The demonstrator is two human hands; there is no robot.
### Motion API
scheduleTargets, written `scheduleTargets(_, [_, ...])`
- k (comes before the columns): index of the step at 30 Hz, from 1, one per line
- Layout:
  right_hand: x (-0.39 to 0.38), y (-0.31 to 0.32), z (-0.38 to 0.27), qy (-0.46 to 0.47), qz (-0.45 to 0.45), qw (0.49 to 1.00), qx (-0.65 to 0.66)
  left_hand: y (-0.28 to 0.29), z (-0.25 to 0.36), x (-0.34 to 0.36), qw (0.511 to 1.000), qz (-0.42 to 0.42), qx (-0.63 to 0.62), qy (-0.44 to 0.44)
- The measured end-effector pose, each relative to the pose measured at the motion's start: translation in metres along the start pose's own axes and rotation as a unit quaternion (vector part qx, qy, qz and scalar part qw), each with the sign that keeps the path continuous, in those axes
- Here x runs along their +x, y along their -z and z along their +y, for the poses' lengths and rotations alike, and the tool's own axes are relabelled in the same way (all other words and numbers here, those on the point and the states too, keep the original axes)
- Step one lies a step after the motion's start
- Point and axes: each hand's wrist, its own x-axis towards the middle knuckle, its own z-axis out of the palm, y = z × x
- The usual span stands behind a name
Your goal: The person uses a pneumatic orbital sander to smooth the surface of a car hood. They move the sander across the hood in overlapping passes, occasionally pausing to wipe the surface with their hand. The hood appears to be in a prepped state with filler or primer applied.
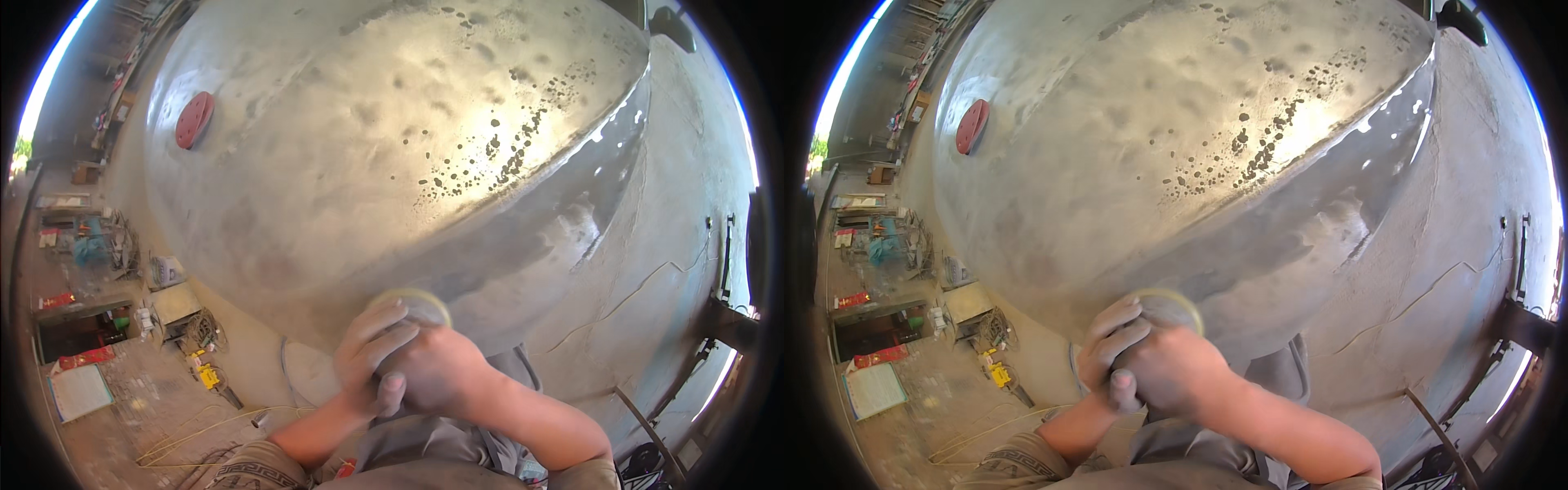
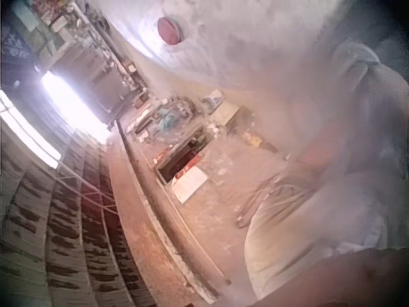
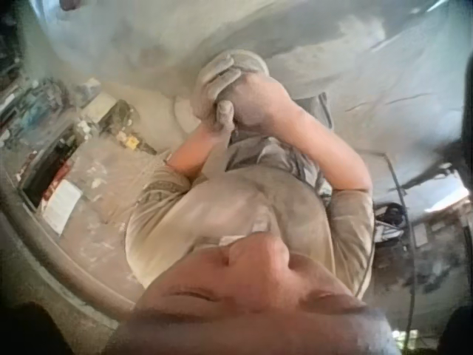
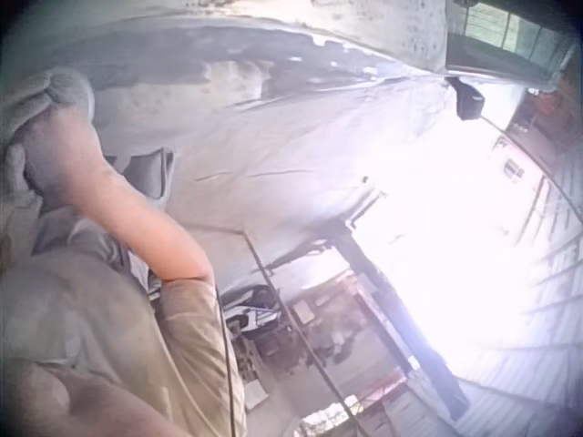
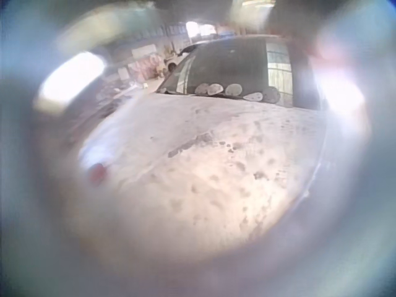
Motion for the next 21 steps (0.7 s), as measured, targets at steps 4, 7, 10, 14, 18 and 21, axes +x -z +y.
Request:
scheduleTargets(4, [0.016, -0.003, 0.007, 0.109, 0.052, 0.992, 0.032, -0.012, -0.01, -0.009, 0.991, 0.132, -0.035, 0.001])
scheduleTargets(7, [0.017, 0.018, 0.011, 0.106, 0.029, 0.991, 0.074, -0.032, -0.005, 0.001, 0.979, 0.199, -0.044, 0.003])
scheduleTargets(10, [0.017, 0.039, 0.021, 0.133, 0.019, 0.99, 0.051, -0.037, 0.01, 0.02, 0.984, 0.173, -0.043, 0.03])
scheduleTargets(14, [0.008, 0.024, 0.024, 0.093, -0.039, 0.992, 0.08, -0.053, 0.012, -0.007, 0.969, 0.234, -0.055, 0.061])
scheduleTargets(18, [0.018, 0.036, 0.02, 0.055, -0.157, 0.979, 0.117, -0.056, 0.012, -0.012, 0.959, 0.268, -0.043, 0.077])
scheduleTargets(21, [0.034, 0.056, 0.023, 0.105, -0.151, 0.975, 0.126, -0.055, 0.01, 0.005, 0.964, 0.259, -0.002, 0.058])
